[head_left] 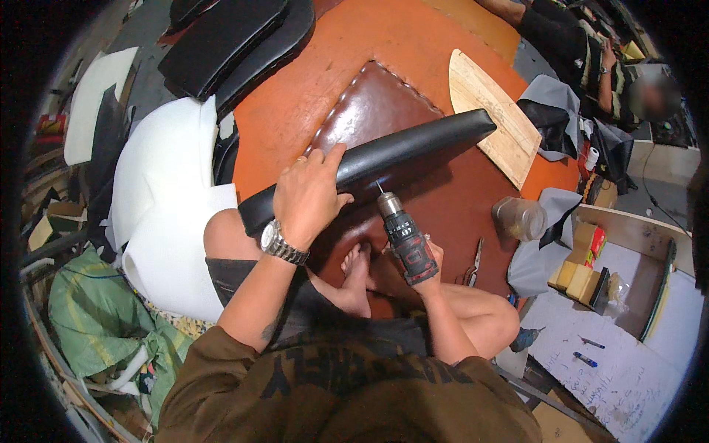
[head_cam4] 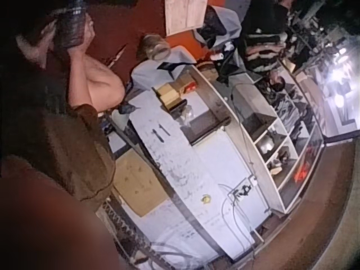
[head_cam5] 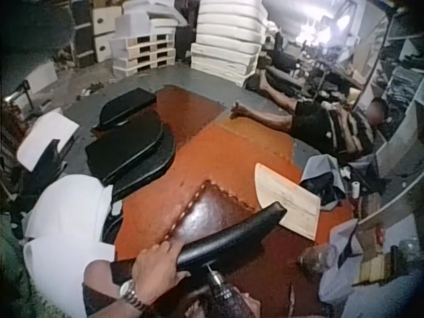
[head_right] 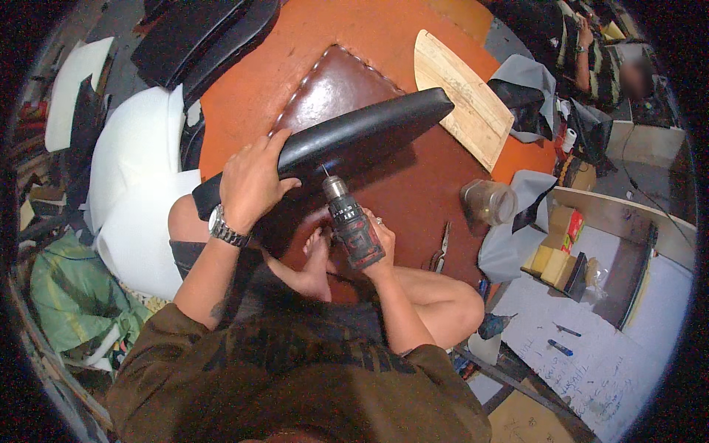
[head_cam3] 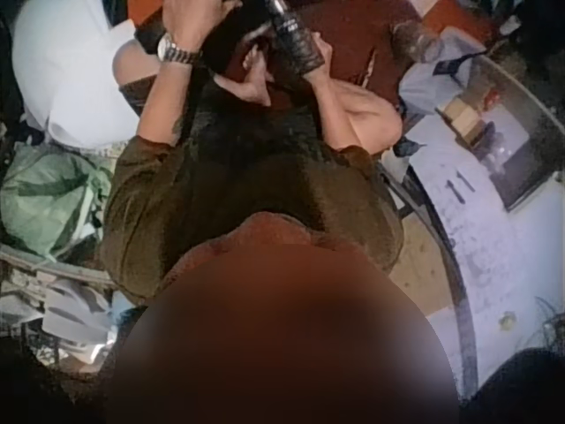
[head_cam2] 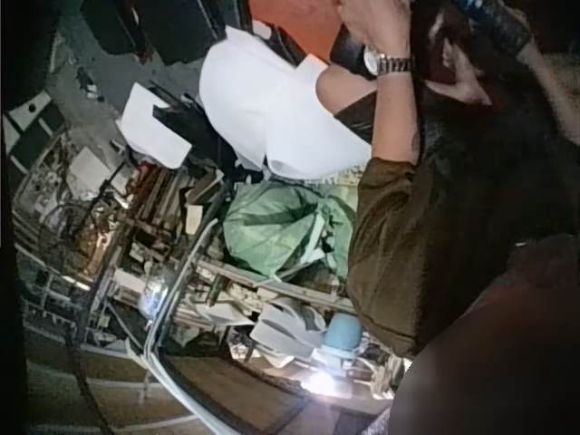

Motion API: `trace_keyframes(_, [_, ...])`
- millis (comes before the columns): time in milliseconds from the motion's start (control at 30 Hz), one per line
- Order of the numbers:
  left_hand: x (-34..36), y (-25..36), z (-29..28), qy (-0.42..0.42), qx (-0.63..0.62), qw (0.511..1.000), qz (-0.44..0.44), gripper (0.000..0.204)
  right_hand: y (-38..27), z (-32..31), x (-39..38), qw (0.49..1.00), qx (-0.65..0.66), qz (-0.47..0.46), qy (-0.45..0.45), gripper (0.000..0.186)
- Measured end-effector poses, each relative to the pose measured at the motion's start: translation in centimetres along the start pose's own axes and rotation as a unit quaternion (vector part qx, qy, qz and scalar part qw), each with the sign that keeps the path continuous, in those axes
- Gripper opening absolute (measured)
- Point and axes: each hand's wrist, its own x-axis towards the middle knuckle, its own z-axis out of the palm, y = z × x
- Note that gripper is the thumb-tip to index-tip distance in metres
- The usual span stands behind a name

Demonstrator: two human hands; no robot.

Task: The person uses a cordless drill to make holes in a black plastic or leather-like object. They adjust the drill bit and continue drilling at different positions on the object while sitting on the floor.

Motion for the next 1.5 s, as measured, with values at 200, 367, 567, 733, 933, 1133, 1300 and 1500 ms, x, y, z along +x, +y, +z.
trace_keyframes(200, [0.0,0.1,0.0,-0.002,0.011,1.0,0.004,0.08,-0.2,1.5,-0.6,0.996,-0.07,-0.055,0.027,0.032])
trace_keyframes(367, [-0.1,0.1,0.1,-0.011,0.007,1.0,-0.005,0.081,0.0,1.9,-1.2,0.991,-0.102,-0.078,0.032,0.032])
trace_keyframes(567, [0.0,0.1,0.1,0.011,0.011,1.0,0.011,0.078,-0.1,2.1,-1.2,0.987,-0.138,-0.078,0.033,0.035])
trace_keyframes(733, [0.0,0.2,0.0,0.0,0.011,1.0,0.0,0.079,0.5,2.3,-1.6,0.992,-0.117,-0.044,0.01,0.038])
trace_keyframes(933, [0.0,0.3,-0.1,-0.01,0.016,1.0,-0.006,0.08,0.7,4.4,-2.3,0.996,-0.048,0.058,0.052,0.041])
trace_keyframes(1133, [-0.1,0.2,0.2,0.009,0.02,1.0,0.005,0.078,0.7,3.7,-2.4,0.995,-0.094,-0.009,0.027,0.045])
trace_keyframes(1300, [-0.1,0.2,0.3,0.016,0.013,1.0,0.006,0.078,0.1,3.5,-2.0,0.997,-0.051,-0.004,0.052,0.041])
trace_keyframes(1500, [-0.2,0.5,0.0,-0.001,0.018,1.0,-0.006,0.08,-0.6,3.5,-1.7,0.998,-0.033,0.012,0.057,0.042])
